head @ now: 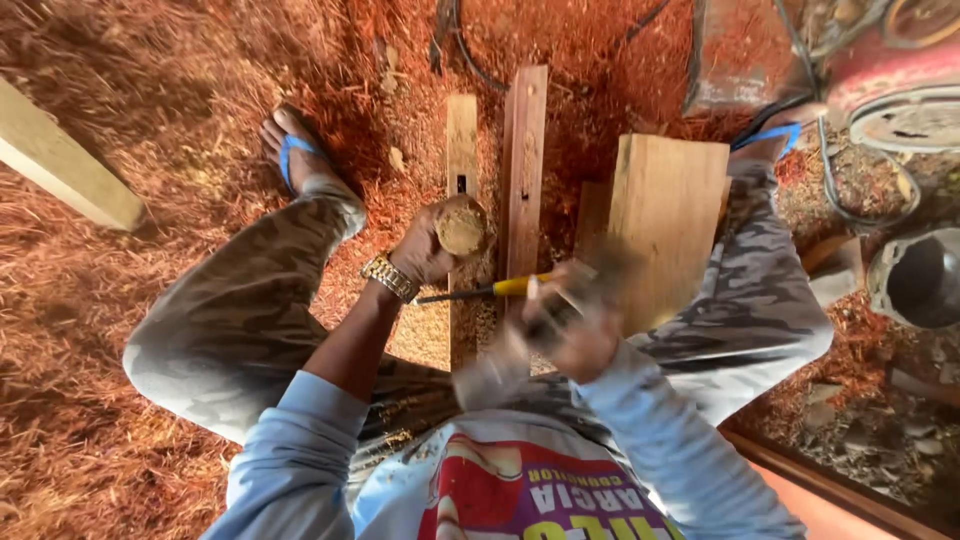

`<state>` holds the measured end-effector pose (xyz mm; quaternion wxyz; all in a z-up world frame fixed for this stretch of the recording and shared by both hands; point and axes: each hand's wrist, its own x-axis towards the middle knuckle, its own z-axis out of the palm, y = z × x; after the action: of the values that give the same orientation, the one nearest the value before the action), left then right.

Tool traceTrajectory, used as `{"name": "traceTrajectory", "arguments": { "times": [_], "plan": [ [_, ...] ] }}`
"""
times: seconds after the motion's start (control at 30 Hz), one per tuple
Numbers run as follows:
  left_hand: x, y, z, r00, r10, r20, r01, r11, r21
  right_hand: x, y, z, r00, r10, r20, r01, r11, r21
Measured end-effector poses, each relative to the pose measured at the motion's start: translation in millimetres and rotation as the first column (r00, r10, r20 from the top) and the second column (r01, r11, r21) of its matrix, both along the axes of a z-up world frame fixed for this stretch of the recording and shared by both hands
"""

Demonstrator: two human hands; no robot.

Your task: Using a hammer and chisel to shape and carve a piece of wood.

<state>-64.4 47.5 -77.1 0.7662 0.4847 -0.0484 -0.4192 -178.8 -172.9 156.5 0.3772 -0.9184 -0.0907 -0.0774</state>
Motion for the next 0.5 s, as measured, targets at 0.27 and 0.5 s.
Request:
{"name": "traceTrajectory", "arguments": {
  "times": [0.27, 0.5],
  "plan": [
    [-25, -4, -10, 0.968, 0.002, -0.253, 0.000, 1.000, 0.009, 4, -2, 12, 0.918, -0.082, -0.387, 0.005, 0.981, -0.196],
    [-12, 2, -70, 0.999, 0.034, -0.015, -0.034, 0.999, 0.007, -11, -4, -70, 0.894, -0.056, -0.445, -0.014, 0.988, -0.153]
  ]
}}
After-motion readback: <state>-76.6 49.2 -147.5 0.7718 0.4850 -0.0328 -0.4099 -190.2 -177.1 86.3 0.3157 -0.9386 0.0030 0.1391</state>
